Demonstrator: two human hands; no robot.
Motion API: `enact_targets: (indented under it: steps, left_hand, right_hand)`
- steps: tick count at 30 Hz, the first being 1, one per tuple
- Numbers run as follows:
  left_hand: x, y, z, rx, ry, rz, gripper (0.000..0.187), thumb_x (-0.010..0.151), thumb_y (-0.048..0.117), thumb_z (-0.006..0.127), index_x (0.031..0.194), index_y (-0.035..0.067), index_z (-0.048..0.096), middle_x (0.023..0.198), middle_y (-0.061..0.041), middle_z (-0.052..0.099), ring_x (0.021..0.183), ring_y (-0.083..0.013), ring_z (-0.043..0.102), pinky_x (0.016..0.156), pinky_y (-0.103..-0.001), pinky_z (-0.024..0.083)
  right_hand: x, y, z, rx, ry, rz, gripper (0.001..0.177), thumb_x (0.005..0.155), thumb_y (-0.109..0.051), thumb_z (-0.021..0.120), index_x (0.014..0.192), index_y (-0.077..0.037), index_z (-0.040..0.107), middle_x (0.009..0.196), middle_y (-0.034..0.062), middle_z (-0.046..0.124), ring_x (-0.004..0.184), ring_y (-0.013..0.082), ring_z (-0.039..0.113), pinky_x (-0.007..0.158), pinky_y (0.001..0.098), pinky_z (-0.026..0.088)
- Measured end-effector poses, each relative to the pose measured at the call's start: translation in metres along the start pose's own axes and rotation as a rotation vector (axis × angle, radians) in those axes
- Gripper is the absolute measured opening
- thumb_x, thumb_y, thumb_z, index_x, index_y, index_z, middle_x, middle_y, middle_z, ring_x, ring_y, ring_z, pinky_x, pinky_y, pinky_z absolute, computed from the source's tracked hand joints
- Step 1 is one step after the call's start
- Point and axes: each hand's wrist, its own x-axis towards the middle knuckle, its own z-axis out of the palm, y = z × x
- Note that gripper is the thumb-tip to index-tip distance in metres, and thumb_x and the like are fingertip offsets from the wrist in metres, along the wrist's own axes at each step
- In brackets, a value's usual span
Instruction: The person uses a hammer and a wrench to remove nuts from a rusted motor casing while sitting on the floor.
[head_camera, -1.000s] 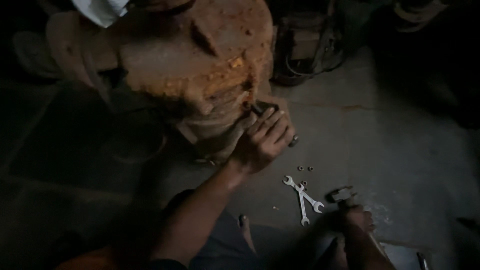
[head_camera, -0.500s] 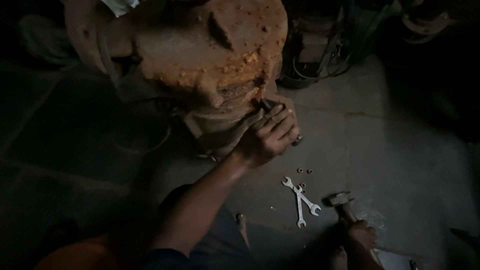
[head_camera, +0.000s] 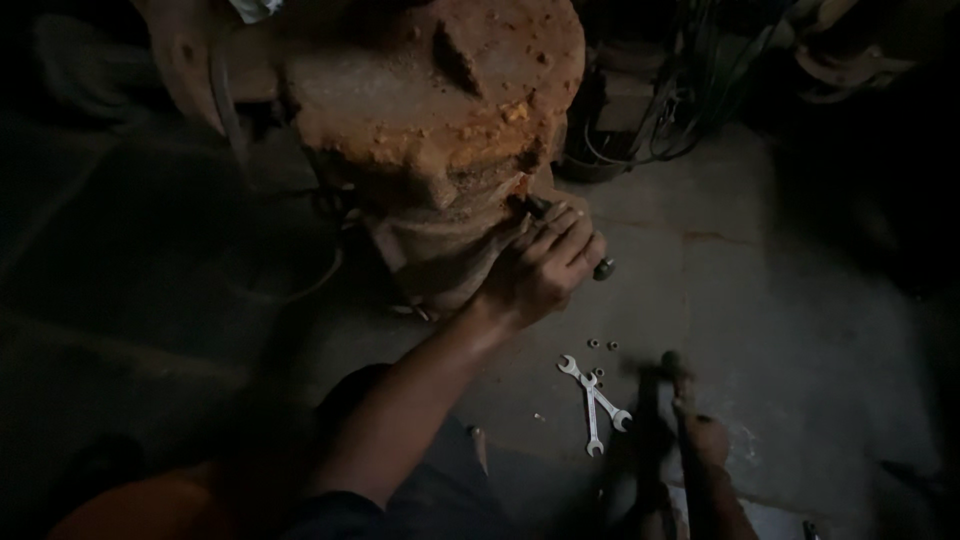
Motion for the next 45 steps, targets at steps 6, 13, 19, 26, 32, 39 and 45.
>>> enact_targets:
  steps: [6,13,19,26,32,39,45]
  left_hand:
    - [0.012,0.001,-0.003,-0.001,-0.012,-0.038,0.014,0.094,0.001,0.068,0.105,-0.003,0.063,0.11,-0.02,0.065,0.117,-0.0386,0.065,0.106,-0.05,0.053]
    - [0.005,0.002,0.003,-0.056,0.02,-0.086,0.019,0.093,-0.001,0.063,0.112,-0.003,0.064,0.119,-0.024,0.064,0.123,-0.0414,0.062,0.11,-0.052,0.052]
    - [0.006,0.002,0.004,-0.079,-0.009,-0.119,0.028,0.087,-0.008,0.065,0.115,-0.005,0.061,0.123,-0.026,0.063,0.125,-0.0433,0.06,0.111,-0.052,0.049]
    - [0.01,0.002,-0.003,-0.111,0.01,-0.134,0.042,0.071,-0.017,0.067,0.111,-0.004,0.06,0.12,-0.022,0.061,0.123,-0.0419,0.061,0.112,-0.051,0.052]
    - [0.003,-0.003,0.005,-0.072,0.026,-0.078,0.031,0.087,-0.006,0.076,0.114,-0.004,0.059,0.12,-0.022,0.062,0.123,-0.0395,0.063,0.113,-0.049,0.053]
    - [0.007,-0.003,-0.002,-0.093,0.018,-0.072,0.029,0.085,0.0,0.072,0.113,-0.003,0.063,0.12,-0.024,0.064,0.121,-0.041,0.062,0.11,-0.05,0.052]
    - [-0.008,-0.008,0.01,-0.174,-0.03,-0.135,0.028,0.092,-0.003,0.068,0.119,-0.002,0.062,0.124,-0.023,0.063,0.128,-0.0423,0.06,0.116,-0.051,0.05]
  right_hand:
    - [-0.013,-0.151,-0.091,0.86,0.004,-0.276,0.034,0.099,-0.033,0.074,0.105,0.0,0.066,0.081,0.0057,0.061,0.07,0.0196,0.055,0.061,0.038,0.047]
    - [-0.127,-0.275,-0.157,1.271,-0.087,-0.786,0.031,0.102,-0.027,0.07,0.121,-0.003,0.06,0.086,0.0096,0.065,0.072,0.0186,0.063,0.067,0.0333,0.055]
    - [-0.168,-0.237,-0.043,1.059,-0.088,-0.825,0.031,0.107,-0.026,0.056,0.117,0.003,0.058,0.095,0.0128,0.069,0.079,0.0227,0.068,0.069,0.0362,0.058]
    - [-0.172,-0.24,-0.003,1.067,-0.039,-0.83,0.048,0.107,-0.037,0.057,0.133,0.004,0.054,0.101,0.0118,0.069,0.083,0.0189,0.068,0.07,0.0365,0.059]
    - [-0.172,-0.272,-0.026,1.134,-0.179,-0.593,0.045,0.099,-0.035,0.066,0.123,0.001,0.053,0.088,0.0091,0.065,0.068,0.0184,0.063,0.058,0.0374,0.057]
    - [-0.177,-0.24,-0.05,1.042,-0.05,-0.501,0.036,0.092,-0.028,0.07,0.115,-0.003,0.059,0.087,0.0084,0.067,0.069,0.0183,0.065,0.059,0.0358,0.056]
    - [-0.158,-0.219,-0.02,0.958,-0.086,-0.595,0.027,0.091,-0.021,0.072,0.108,-0.002,0.062,0.085,0.0077,0.066,0.069,0.0167,0.062,0.059,0.0342,0.053]
